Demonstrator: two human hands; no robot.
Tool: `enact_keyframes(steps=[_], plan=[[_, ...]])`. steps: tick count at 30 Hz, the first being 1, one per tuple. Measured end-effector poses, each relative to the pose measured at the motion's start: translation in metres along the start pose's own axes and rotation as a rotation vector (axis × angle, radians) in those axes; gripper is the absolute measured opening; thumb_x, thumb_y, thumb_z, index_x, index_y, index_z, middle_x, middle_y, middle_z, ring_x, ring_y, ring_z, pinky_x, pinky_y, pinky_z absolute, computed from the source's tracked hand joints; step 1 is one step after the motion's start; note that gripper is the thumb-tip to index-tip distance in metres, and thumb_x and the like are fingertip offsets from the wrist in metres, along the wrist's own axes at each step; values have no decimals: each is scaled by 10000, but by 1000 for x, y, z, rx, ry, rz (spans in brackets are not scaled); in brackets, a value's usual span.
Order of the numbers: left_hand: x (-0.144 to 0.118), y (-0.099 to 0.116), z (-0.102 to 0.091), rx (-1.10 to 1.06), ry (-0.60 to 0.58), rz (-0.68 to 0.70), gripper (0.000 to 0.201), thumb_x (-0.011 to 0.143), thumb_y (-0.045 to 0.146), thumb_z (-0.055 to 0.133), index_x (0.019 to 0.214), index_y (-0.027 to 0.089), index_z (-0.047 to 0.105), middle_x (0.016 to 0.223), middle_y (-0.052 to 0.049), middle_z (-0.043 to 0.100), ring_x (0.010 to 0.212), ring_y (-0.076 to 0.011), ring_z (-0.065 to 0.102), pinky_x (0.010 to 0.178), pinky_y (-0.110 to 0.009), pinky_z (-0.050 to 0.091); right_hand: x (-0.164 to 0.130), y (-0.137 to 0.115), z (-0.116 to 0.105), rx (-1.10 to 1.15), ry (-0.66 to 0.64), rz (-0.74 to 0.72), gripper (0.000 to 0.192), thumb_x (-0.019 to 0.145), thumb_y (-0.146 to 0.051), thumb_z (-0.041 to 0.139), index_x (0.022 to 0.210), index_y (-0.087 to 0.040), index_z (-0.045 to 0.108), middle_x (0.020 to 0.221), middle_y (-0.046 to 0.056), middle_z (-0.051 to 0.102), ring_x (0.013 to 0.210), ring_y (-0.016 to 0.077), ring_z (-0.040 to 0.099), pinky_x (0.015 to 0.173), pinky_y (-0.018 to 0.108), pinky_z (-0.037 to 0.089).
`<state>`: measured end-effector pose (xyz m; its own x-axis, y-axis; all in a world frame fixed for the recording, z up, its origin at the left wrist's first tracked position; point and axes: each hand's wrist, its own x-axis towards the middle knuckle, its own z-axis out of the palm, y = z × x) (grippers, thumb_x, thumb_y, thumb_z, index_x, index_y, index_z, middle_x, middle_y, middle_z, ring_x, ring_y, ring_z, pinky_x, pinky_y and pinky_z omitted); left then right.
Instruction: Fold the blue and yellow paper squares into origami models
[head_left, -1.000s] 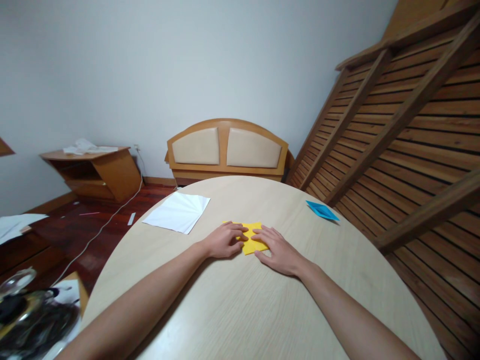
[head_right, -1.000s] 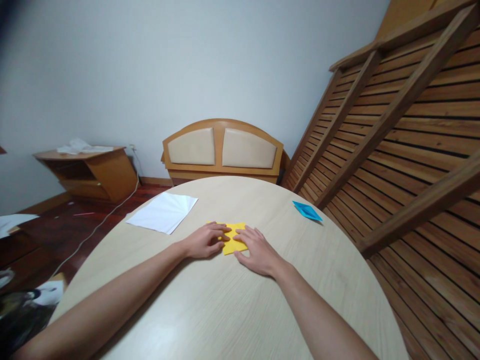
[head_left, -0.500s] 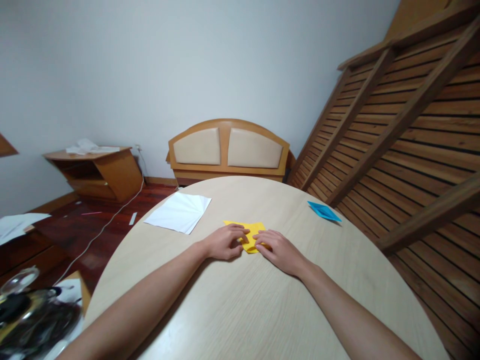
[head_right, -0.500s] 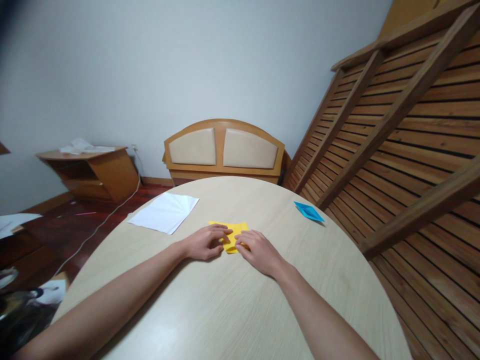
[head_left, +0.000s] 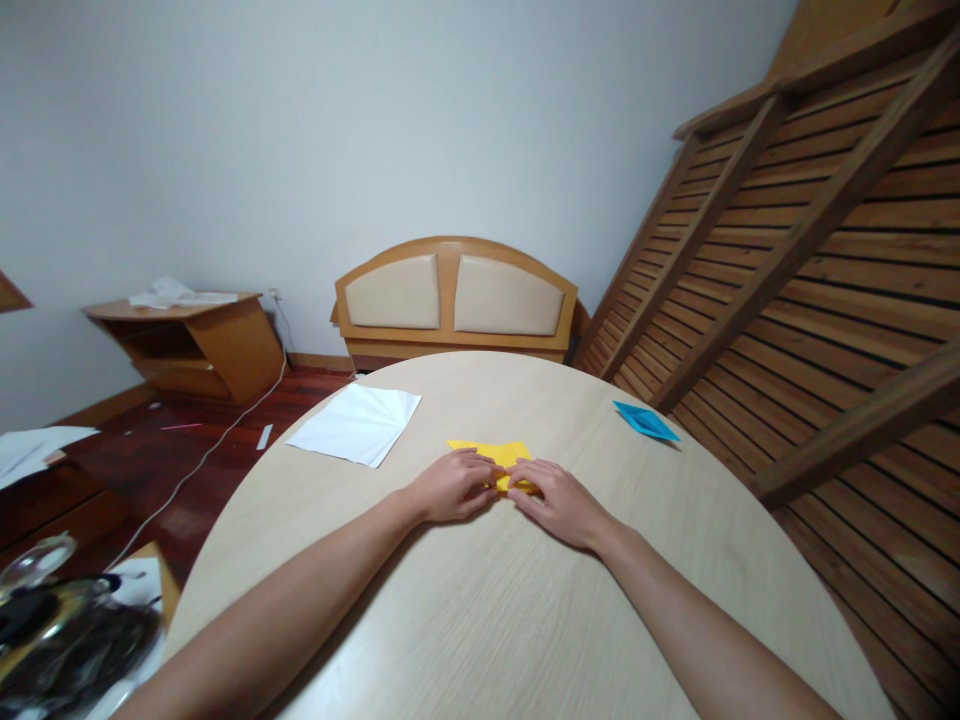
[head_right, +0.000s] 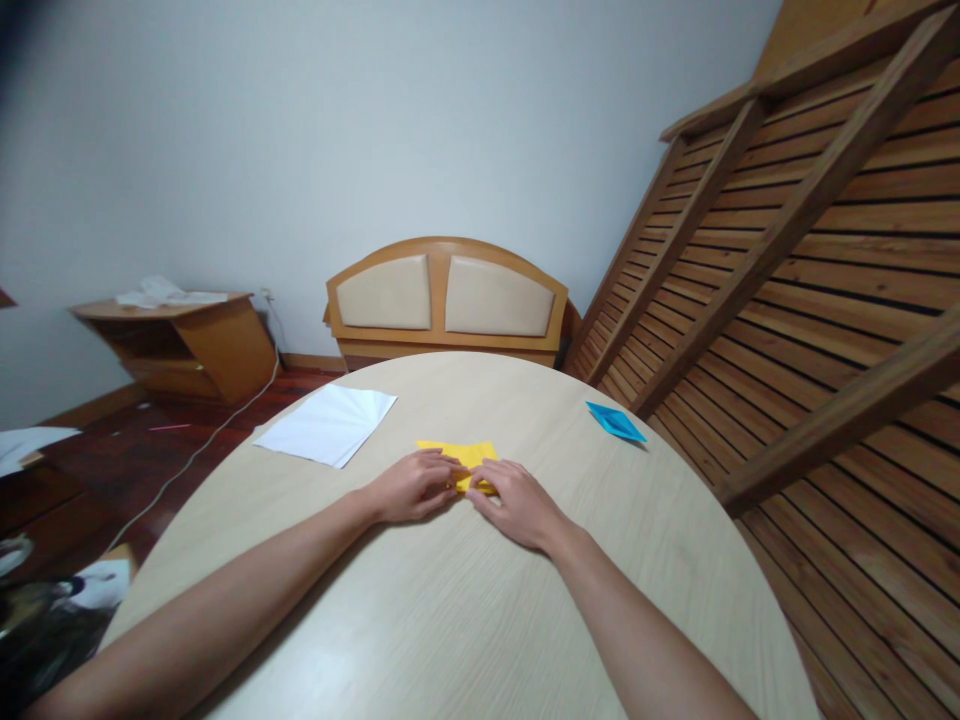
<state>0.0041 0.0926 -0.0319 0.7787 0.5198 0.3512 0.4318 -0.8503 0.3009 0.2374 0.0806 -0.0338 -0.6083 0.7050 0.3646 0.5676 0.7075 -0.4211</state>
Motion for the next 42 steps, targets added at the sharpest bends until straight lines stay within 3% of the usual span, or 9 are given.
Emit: enact_keyframes(steps=[6, 14, 18, 23, 27, 30, 33, 38, 42], plan=[[-1, 1, -1, 66, -48, -28, 228, 979, 279, 445, 1106, 197, 615, 1004, -90, 718, 922, -200, 681, 839, -296, 501, 0, 5, 3, 18, -4, -12, 149, 948, -265, 578, 1046, -245, 689, 1095, 50, 732, 1086, 239, 651, 990, 400, 459], [2, 3, 3, 164, -8, -272, 262, 999, 295, 394, 917, 174, 611, 851, -68, 682, 772, -180, 639, 698, -271, 455, 2, 4, 2, 44, 29, 49, 149, 981, -237, 504, 951, -223, 649, 1001, 45, 711, 939, 202, 655, 855, 332, 482], [3, 0, 5, 108, 54, -327, 196, 968, 319, 480, 919, 178, 608, 872, -60, 668, 796, -183, 621, 711, -275, 453, 2, 6, 3, 0, 94, 120, 172, 968, -242, 525, 829, -215, 623, 889, 34, 668, 876, 198, 618, 794, 320, 469], [4, -3, 11, 43, 126, -379, 127, 931, 264, 524, 905, 176, 613, 890, -65, 675, 857, -200, 618, 774, -298, 477, 2, 12, 7, -36, 119, 155, 155, 951, -247, 551, 818, -209, 621, 884, 44, 649, 899, 215, 595, 820, 348, 463], [2, -3, 13, 29, 169, -390, 234, 870, 200, 583, 1100, 162, 591, 1006, -85, 667, 911, -208, 626, 803, -310, 507, 2, 14, 8, -39, 124, 154, 69, 936, -224, 567, 896, -210, 622, 922, 47, 657, 922, 222, 595, 836, 360, 470], [0, -5, 11, 49, 142, -268, 315, 886, 165, 561, 1195, 213, 603, 1224, -83, 604, 1045, -199, 612, 891, -308, 505, 1, 14, 8, -37, 120, 130, 97, 939, -210, 562, 971, -221, 653, 968, 48, 669, 961, 223, 597, 872, 368, 469], [-2, -6, 8, 121, 68, -206, 250, 931, 176, 522, 1081, 269, 699, 1227, -47, 607, 1064, -193, 606, 898, -308, 505, 0, 15, 8, -39, 107, 101, 161, 954, -216, 547, 989, -246, 701, 991, 46, 673, 977, 218, 602, 887, 365, 472], [1, 1, 4, 296, 29, -267, 231, 915, 208, 534, 1037, 242, 727, 1123, -60, 674, 1033, -238, 598, 890, -364, 513, 0, 9, 5, -60, 57, 20, 184, 924, -233, 604, 1047, -264, 737, 1044, 49, 692, 1001, 218, 608, 904, 370, 472], [2, 5, 5, 335, 61, -361, 289, 975, 302, 447, 1070, 207, 703, 1196, -76, 676, 1078, -261, 598, 941, -410, 501, 1, -1, 1, -51, 10, -60, 183, 903, -247, 626, 1034, -266, 753, 1019, 46, 714, 991, 217, 622, 925, 386, 461]])
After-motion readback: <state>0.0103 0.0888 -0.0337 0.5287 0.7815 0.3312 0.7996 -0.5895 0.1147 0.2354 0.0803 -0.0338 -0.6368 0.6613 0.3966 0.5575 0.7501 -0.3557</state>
